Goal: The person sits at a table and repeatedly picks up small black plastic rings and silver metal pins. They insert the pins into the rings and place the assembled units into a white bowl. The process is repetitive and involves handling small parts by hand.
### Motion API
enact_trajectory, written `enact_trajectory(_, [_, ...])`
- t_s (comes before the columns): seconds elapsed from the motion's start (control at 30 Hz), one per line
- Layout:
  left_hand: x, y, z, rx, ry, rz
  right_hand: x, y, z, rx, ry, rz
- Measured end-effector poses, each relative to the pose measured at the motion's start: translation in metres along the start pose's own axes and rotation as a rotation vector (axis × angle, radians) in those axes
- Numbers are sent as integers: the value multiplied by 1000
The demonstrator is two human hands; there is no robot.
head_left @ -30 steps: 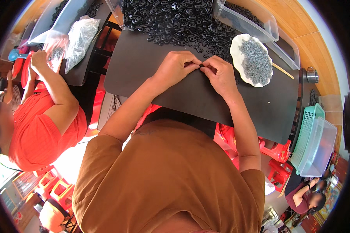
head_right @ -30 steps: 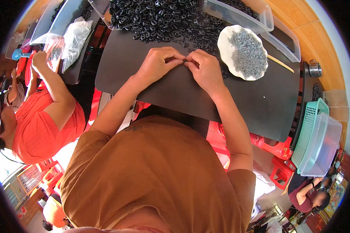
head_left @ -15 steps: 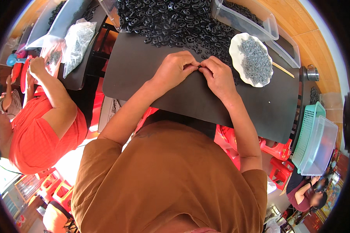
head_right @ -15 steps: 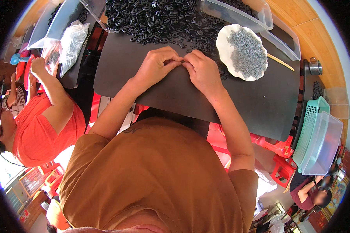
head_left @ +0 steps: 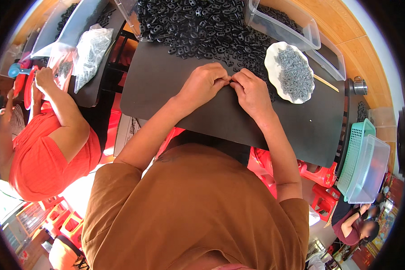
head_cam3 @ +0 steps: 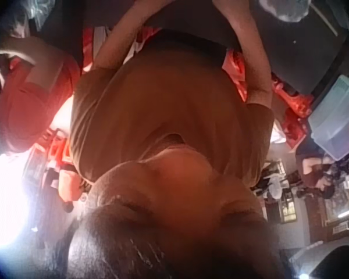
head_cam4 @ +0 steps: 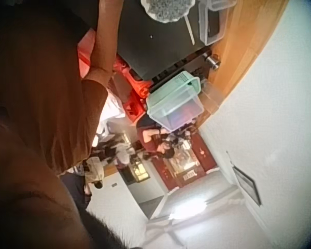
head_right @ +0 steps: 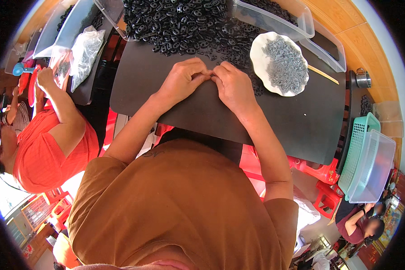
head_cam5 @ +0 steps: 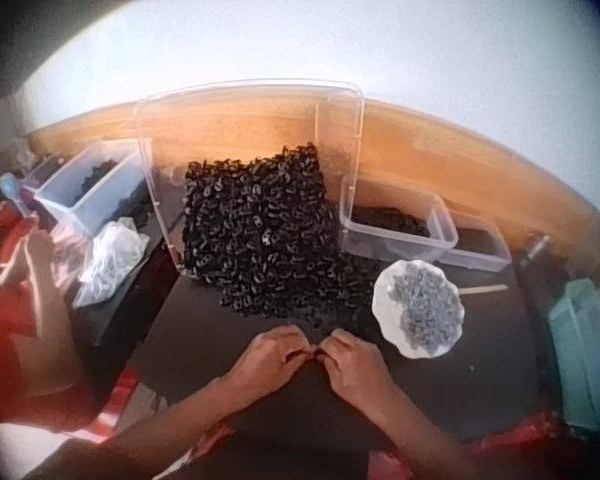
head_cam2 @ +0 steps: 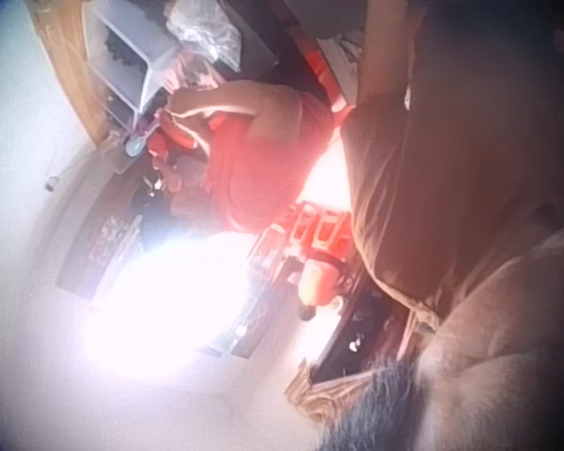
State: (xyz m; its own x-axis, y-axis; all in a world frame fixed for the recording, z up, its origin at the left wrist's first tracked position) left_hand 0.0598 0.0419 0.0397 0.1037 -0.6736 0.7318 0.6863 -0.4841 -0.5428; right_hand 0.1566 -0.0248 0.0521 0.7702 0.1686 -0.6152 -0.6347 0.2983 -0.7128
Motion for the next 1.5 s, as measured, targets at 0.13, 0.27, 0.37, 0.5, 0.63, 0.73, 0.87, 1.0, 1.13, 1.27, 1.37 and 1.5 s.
enact_trajectory(0.13, [4,0,0,-4,23,44,0,3,-1,-12,-1,-22])
enact_trajectory(0.27, [3,0,-2,24,36,24,0,3,-2,-13,7,-12])
enact_trajectory(0.37, [0,2,-1,-13,20,54,2,2,-3,-11,13,-1])
enact_trajectory(0.5, [-12,0,1,-44,-115,-92,11,-8,-2,13,97,222])
enact_trajectory(0.63, [-10,-5,-1,-27,-140,-89,29,-17,-3,-10,220,405])
enact_trajectory(0.73, [-10,-4,-1,-20,-155,-111,56,-34,7,-74,381,484])
enact_trajectory(0.87, [-7,-2,0,-35,-150,-121,78,-120,75,86,271,574])
enact_trajectory(1.0, [-5,-1,-1,-51,-156,-106,110,-177,97,398,216,302])
enact_trajectory(1.13, [-7,-1,-5,-48,-163,-90,120,-169,66,459,296,187])
enact_trajectory(1.27, [11,0,-1,-31,-13,4,144,-168,36,477,310,156])
enact_trajectory(1.37, [17,0,1,-23,75,79,149,-184,59,465,267,162])
enact_trajectory(1.5, [19,4,4,-47,58,68,201,-198,120,282,239,7])
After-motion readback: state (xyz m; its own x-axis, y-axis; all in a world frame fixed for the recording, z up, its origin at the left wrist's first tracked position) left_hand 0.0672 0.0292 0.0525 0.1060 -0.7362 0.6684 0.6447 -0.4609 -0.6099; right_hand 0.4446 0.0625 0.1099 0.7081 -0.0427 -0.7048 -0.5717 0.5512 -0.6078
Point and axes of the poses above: each hand's wrist, its own z-axis towards the middle knuckle, its own y-axis out of the palm, x = y × z, the point moved 9 cm from there along z, towards the middle knuckle, and after that the axes turned 5 degrees about z, right-handed, at the moved point
